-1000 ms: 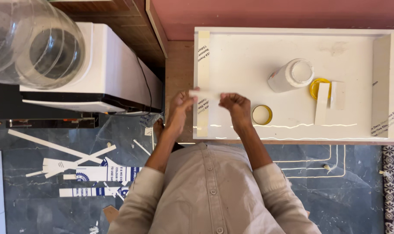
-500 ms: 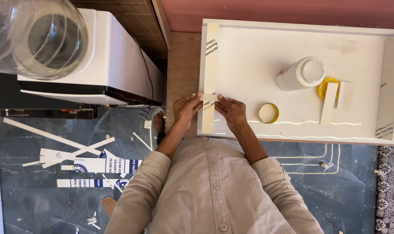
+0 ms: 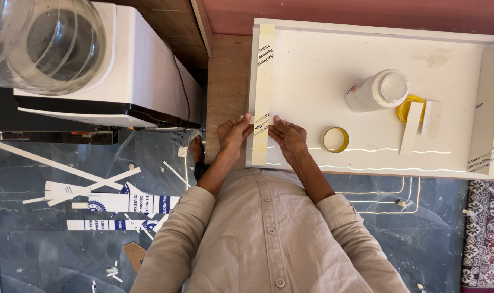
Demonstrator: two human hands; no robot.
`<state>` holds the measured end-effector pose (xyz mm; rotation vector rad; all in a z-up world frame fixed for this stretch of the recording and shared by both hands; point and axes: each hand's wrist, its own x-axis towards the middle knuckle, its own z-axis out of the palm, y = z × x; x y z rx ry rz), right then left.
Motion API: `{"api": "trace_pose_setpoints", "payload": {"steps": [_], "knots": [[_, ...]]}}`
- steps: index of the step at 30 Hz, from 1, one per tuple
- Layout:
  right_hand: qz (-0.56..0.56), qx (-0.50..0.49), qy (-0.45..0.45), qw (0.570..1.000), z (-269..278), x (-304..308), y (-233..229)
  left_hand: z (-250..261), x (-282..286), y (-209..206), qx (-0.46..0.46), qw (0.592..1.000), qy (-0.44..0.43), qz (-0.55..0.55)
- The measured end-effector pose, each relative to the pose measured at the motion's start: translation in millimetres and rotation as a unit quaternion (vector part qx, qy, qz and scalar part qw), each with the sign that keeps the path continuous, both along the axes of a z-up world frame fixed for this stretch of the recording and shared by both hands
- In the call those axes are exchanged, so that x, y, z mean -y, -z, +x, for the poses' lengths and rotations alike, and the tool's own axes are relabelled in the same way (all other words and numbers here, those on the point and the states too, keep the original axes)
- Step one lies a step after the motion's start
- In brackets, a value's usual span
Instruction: The person applies pieces of adhesive tape to the edges of white wooden panels, uses a small spreader to apply glue, and handles various furniture components.
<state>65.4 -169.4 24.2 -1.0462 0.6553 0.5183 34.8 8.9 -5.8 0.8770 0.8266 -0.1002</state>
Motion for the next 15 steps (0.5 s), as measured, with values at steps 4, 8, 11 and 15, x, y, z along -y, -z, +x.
{"api": "trace_pose_setpoints", "payload": {"steps": [4, 8, 11, 15], "knots": [[-0.061, -0.001, -0.017, 0.998, 3.5, -4.8, 6.9, 3.7, 7.6, 7.8, -0.028, 0.997, -0.003, 0.066], [-0.147, 0.002, -0.06, 0.987, 2.3, -18.9, -1.5, 6.1, 21.4, 10.9, -0.086, 0.99, 0.007, 0.115], [-0.162, -0.004, -0.09, 0.983, 1.9, -24.7, -7.5, 11.6, 24.5, 12.6, -0.147, 0.984, 0.032, 0.093], [-0.196, -0.092, -0.168, 0.962, 10.7, -27.2, -12.3, 12.2, 19.0, 12.5, -0.177, 0.975, 0.101, 0.089]]}}
